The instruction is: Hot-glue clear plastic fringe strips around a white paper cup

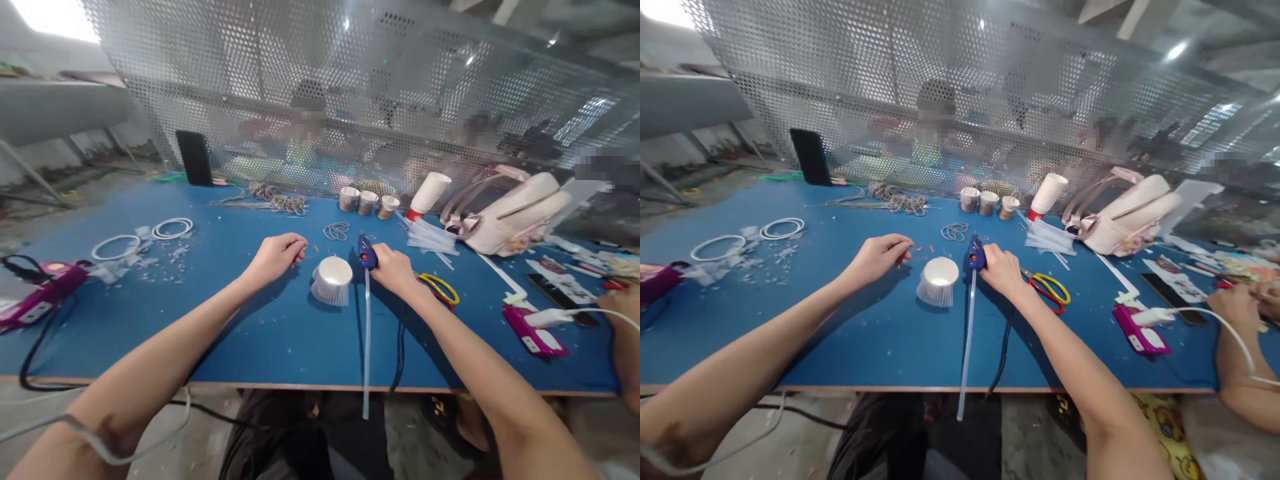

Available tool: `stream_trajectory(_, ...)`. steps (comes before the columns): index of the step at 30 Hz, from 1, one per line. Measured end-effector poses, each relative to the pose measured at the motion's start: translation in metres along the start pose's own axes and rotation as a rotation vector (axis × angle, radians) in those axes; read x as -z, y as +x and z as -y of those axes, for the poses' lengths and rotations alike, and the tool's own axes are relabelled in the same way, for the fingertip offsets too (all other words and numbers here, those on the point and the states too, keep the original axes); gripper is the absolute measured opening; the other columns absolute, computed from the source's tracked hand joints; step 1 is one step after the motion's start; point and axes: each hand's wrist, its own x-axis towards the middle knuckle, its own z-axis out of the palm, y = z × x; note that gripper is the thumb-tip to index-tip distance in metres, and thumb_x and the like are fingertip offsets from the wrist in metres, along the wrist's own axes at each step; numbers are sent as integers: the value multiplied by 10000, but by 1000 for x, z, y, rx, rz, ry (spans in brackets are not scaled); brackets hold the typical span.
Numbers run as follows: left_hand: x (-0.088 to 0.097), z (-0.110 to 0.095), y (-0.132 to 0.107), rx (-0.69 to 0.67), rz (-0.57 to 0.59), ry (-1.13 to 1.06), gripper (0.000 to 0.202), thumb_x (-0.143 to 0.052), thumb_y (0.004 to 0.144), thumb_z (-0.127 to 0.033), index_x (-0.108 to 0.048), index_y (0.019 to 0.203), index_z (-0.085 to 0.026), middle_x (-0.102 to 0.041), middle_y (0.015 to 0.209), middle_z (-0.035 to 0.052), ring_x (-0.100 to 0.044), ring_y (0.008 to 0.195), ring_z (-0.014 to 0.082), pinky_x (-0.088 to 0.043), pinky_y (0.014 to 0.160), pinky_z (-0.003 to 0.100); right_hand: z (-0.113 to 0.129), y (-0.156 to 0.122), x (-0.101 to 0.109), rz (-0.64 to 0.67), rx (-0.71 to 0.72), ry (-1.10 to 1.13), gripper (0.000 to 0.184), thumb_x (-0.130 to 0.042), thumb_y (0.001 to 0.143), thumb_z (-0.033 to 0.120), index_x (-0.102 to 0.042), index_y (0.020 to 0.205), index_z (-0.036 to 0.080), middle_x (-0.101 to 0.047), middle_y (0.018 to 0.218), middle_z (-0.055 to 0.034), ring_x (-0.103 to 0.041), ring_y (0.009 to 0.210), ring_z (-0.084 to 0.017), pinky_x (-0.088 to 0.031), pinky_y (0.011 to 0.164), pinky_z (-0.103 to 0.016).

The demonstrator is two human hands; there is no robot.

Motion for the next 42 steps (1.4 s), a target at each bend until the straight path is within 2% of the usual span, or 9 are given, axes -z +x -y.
stream_trajectory(5,-1,0,1,94,-14,-147,117,-590,742,-165,-627,634,-140,-634,577,9,-534,444,80,-450,459,196,-11,4,-4,61,93,25,242,-537,740,186,-610,971,174,-640,1001,-107,-612,841,-267,-382,675,-305)
stream_trajectory(10,-3,3,-1,139,-26,-272,147,-584,754,-159,-569,607,-153,-572,518,-12,-497,403,70,-400,395,177,-25,-1,-15,37,91,171,199,-561,728,234,-606,918,193,-645,934,-61,-595,827,-222,-413,701,-285)
stream_trajectory(17,-8,7,-5,167,-43,-410,278,-438,797,-172,-352,535,-205,-359,431,-71,-407,363,65,-286,348,158,-32,0,-28,-100,-154,401,397,-399,869,491,-615,863,158,-631,674,-41,-571,595,-187,-450,587,-297)
stream_trajectory(22,-15,4,-13,194,3,-470,293,-440,820,-228,-328,550,-206,-310,454,-86,-399,362,56,-271,343,150,-35,1,-33,-107,-292,485,471,-351,948,502,-628,812,146,-609,649,-7,-580,566,-149,-463,526,-268)
stream_trajectory(27,-27,7,-16,264,83,-508,259,-469,862,-242,-448,612,-181,-372,462,-79,-433,372,64,-300,341,155,-40,3,-40,-61,-348,481,262,-551,925,375,-609,1005,132,-639,945,-33,-627,793,-154,-528,726,-340)
stream_trajectory(32,-30,13,-12,350,58,-546,199,-502,842,-106,-530,648,-141,-492,478,-47,-458,377,46,-343,374,147,-40,0,-34,-98,-338,503,328,-588,832,449,-641,977,159,-686,894,-72,-624,933,-272,-472,852,-428)
stream_trajectory(35,-28,14,-9,402,43,-594,198,-523,836,-69,-539,647,-127,-555,507,-18,-491,386,42,-384,404,148,-40,-7,-25,-118,-316,538,416,-595,766,517,-648,978,163,-700,897,-85,-631,929,-285,-470,852,-422)
stream_trajectory(38,-26,14,-8,452,50,-652,202,-554,817,-30,-535,639,-122,-589,531,2,-561,432,60,-463,470,165,-45,-26,-16,-147,-328,551,487,-616,696,588,-651,930,162,-701,920,-106,-642,895,-283,-484,829,-427)
stream_trajectory(42,-27,10,-9,497,58,-718,198,-572,778,45,-569,658,-113,-623,577,16,-636,525,84,-545,603,200,-47,-70,-1,-230,-396,525,559,-624,632,638,-635,938,170,-687,972,-133,-638,880,-292,-490,816,-465)
